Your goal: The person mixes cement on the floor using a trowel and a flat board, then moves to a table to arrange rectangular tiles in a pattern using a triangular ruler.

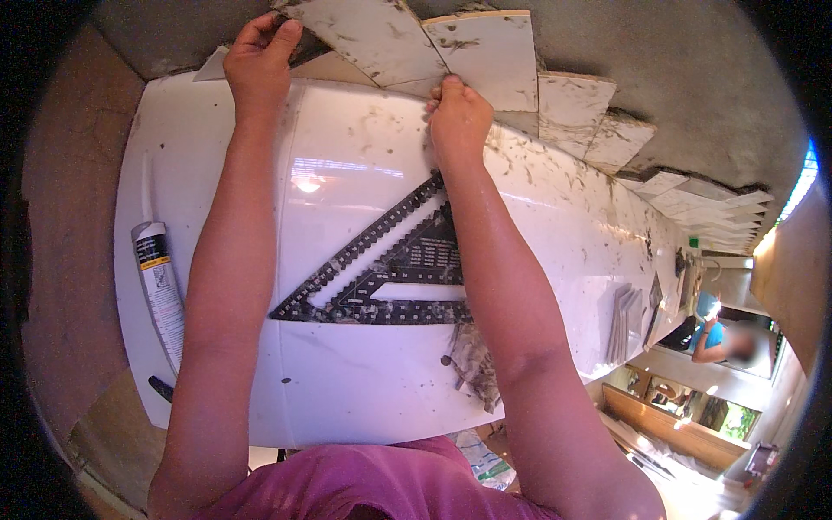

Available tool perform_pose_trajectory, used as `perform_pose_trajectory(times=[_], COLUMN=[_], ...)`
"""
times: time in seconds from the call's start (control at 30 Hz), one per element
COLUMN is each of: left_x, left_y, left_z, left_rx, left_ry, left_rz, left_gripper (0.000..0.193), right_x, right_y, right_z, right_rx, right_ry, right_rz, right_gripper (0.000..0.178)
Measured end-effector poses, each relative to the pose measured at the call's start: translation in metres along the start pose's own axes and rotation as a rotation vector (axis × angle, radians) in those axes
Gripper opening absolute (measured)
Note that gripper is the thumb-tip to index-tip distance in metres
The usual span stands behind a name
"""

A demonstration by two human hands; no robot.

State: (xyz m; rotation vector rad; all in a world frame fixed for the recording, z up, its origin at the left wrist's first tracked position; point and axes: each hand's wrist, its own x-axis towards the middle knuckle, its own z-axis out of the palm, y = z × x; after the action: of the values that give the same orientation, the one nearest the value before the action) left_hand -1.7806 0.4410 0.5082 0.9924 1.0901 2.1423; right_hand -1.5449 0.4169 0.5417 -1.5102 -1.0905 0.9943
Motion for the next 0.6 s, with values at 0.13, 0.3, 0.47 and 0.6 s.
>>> perform_pose_trajectory(times=[0.13, 0.3, 0.47, 0.6], left_x=[-0.006, -0.014, -0.022, -0.023], left_y=[0.004, 0.022, 0.034, 0.028], left_z=[-0.002, 0.003, 0.002, 0.001], left_rx=[0.255, 0.362, 0.534, 0.530], left_ry=[-0.043, -0.072, -0.113, -0.140], left_rz=[-0.015, -0.086, -0.162, -0.164], left_gripper=[0.026, 0.025, 0.032, 0.034], right_x=[-0.001, -0.004, -0.005, -0.005], right_y=[-0.001, 0.002, 0.006, 0.005], right_z=[-0.002, 0.002, -0.003, -0.003], right_rx=[-0.015, -0.072, -0.109, -0.082], right_ry=[-0.004, 0.013, -0.017, 0.005], right_rz=[-0.004, -0.050, -0.033, -0.033], right_gripper=[0.033, 0.038, 0.038, 0.038])
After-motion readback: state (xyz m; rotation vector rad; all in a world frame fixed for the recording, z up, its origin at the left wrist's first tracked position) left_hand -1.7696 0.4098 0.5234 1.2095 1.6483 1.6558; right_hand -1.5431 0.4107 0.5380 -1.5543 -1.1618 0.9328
